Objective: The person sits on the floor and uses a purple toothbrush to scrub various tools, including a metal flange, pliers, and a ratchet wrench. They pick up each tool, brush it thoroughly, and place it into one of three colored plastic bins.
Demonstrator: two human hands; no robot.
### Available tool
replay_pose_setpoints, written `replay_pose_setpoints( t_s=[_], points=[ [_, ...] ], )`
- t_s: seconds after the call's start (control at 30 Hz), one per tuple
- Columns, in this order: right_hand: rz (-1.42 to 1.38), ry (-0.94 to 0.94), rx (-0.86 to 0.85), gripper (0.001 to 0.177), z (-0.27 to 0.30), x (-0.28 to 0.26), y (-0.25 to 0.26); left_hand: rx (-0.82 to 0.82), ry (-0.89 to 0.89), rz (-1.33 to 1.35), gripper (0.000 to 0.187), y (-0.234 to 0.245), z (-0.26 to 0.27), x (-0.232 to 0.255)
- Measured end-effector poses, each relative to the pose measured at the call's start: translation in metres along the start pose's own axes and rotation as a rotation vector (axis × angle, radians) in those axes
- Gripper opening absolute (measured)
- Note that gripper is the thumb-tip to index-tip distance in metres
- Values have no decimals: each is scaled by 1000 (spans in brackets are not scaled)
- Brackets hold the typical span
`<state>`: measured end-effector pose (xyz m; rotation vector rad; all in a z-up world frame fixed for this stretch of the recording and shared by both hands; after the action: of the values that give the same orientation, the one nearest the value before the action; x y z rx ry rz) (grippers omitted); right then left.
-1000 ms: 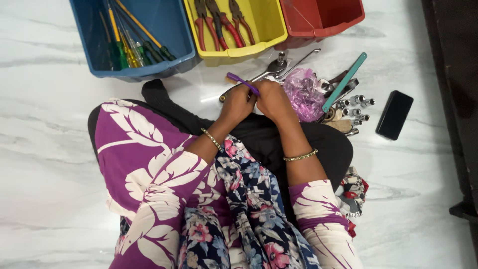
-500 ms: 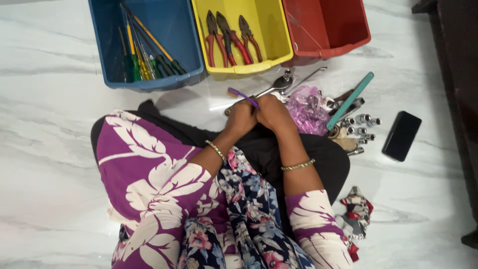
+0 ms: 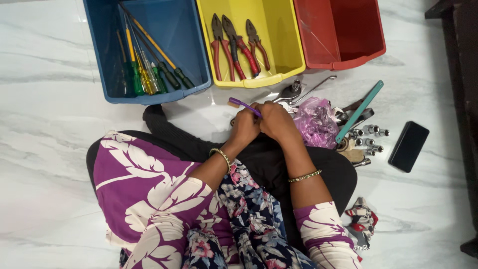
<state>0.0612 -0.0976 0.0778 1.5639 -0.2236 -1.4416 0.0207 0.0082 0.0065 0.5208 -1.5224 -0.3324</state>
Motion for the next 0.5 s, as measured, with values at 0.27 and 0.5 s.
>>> replay_pose_setpoints(
  t_s=[0.27, 0.5],
  points=[
    [16, -25, -23, 20, -2, 4, -7, -8, 34, 162, 29, -3, -6, -8],
    [-26, 15, 53, 18, -3, 5, -8, -37, 85, 102, 32, -4, -7, -14]
  ],
)
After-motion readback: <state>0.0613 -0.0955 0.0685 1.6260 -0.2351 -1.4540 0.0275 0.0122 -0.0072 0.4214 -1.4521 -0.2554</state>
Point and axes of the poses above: each hand's wrist, its own z-axis away from the middle knuckle, its own y-axis out of the back of the hand, x = y × z, the point moved 2 cm from there along -z, towards the middle knuckle, and after that the axes turned 14 degrees about -z, right-handed, at the moved point
